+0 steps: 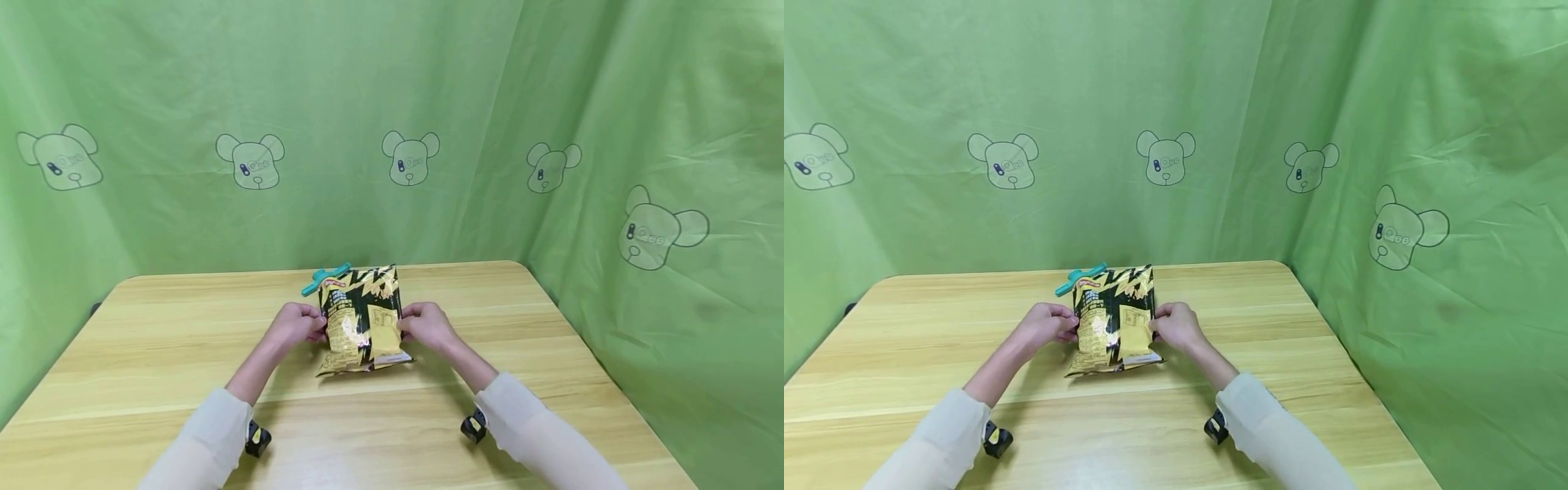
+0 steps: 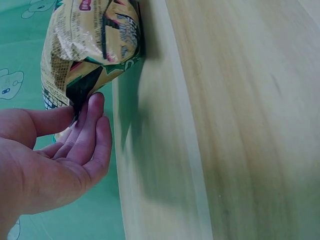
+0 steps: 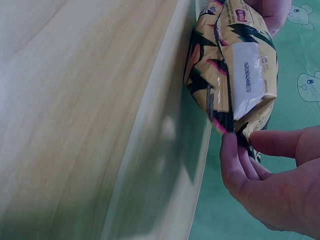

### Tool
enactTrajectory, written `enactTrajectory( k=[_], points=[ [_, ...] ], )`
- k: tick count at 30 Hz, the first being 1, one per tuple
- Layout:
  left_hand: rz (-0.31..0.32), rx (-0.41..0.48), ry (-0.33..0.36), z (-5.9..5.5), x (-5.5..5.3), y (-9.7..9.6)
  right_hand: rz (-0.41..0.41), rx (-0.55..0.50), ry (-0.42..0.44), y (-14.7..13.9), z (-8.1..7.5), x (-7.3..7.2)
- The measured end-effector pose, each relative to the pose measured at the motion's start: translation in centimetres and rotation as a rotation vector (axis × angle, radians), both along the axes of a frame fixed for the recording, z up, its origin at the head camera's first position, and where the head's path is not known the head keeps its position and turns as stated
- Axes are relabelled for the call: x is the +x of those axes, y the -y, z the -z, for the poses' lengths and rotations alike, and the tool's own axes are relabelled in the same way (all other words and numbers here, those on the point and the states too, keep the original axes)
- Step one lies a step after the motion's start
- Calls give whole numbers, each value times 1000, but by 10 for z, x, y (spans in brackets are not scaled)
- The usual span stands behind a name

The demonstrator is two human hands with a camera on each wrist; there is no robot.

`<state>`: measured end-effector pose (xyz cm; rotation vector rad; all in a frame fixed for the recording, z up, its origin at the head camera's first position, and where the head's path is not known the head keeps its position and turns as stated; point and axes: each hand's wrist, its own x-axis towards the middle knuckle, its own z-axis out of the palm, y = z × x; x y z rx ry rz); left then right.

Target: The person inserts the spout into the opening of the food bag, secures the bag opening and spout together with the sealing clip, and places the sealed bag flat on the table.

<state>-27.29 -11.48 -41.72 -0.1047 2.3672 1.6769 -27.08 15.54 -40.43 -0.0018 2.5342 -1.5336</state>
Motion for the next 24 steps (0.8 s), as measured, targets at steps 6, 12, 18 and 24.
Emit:
enactTrajectory(
  k=[6,12,18,24],
  points=[
    [13,-16,8,5,-1,1,-42,25,26,0,3,1],
    [49,-11,24,8,0,1,-56,27,39,-2,4,1],
    [78,-12,35,8,1,0,-76,54,45,-4,5,1],
    [90,-25,36,10,1,-1,-86,54,49,-6,6,3]
  ],
)
